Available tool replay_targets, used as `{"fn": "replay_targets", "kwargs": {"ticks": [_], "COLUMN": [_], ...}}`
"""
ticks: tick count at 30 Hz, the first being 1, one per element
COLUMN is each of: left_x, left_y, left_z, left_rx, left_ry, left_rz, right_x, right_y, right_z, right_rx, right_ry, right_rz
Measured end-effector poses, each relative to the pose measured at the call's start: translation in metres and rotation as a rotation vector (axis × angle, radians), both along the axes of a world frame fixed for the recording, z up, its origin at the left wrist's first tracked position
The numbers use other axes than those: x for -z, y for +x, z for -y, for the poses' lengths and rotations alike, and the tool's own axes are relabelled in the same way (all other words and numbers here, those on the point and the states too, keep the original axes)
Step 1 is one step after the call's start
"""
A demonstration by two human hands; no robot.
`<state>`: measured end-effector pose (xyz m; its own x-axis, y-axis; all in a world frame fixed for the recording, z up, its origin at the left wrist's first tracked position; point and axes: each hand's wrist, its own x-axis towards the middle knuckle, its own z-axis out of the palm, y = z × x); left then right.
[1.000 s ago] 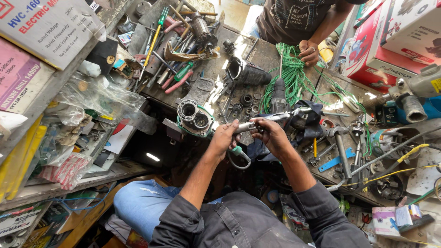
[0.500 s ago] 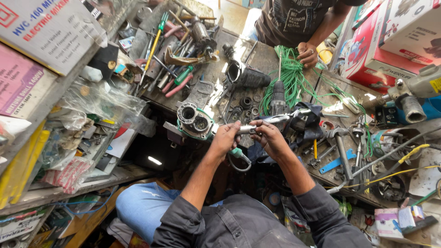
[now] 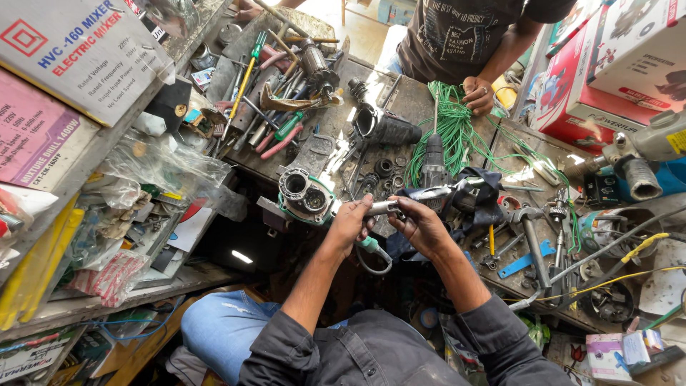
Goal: The person sits at a cluttered workbench repairing a green angle grinder. They use pliers to work on small metal parts, handle a cylindrical metal component, wipe parts with a dark cloth, and fit a metal sleeve onto the grinder's gear head, pressing and twisting it into place by hand.
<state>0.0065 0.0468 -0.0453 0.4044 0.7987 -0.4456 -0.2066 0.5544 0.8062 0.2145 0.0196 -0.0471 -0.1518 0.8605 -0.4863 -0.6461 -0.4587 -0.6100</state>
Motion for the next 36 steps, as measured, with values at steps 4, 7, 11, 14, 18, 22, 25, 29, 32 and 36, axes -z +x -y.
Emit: {"fn": "replay_targets", "kwargs": {"ticks": [4, 7, 11, 14, 18, 22, 25, 29, 32, 36], "left_x": [0.0, -0.001, -0.002, -0.001, 0.001, 0.005, 0.008, 0.01, 0.01, 0.01], "left_y": [-0.003, -0.005, -0.004, -0.004, -0.004, -0.004, -0.003, -0.004, -0.005, -0.004], "left_z": [0.001, 0.002, 0.005, 0.006, 0.007, 0.006, 0.006, 0.007, 0.008, 0.01], "left_rx": [0.006, 0.026, 0.016, 0.006, -0.005, -0.039, -0.088, -0.159, -0.153, -0.158], "left_ry": [-0.02, -0.072, -0.098, -0.114, -0.151, -0.169, -0.156, -0.151, -0.137, -0.127], "left_rz": [0.011, 0.043, 0.061, 0.052, 0.045, 0.038, 0.038, 0.076, 0.091, 0.102], "right_x": [0.002, 0.015, 0.034, 0.037, 0.031, 0.029, 0.037, 0.05, 0.053, 0.044], "right_y": [-0.001, 0.0, 0.002, 0.002, 0.001, -0.001, 0.002, 0.014, 0.021, 0.01], "right_z": [0.005, 0.007, 0.007, 0.006, 0.008, 0.012, 0.012, 0.013, 0.014, 0.006], "right_rx": [-0.07, -0.042, 0.004, 0.035, 0.08, 0.057, 0.016, -0.067, -0.221, -0.417], "right_ry": [0.06, 0.038, -0.031, -0.041, -0.075, -0.049, 0.002, 0.025, 0.136, 0.295], "right_rz": [-0.061, -0.134, -0.184, -0.246, -0.197, -0.133, -0.049, 0.276, 0.665, 1.092]}}
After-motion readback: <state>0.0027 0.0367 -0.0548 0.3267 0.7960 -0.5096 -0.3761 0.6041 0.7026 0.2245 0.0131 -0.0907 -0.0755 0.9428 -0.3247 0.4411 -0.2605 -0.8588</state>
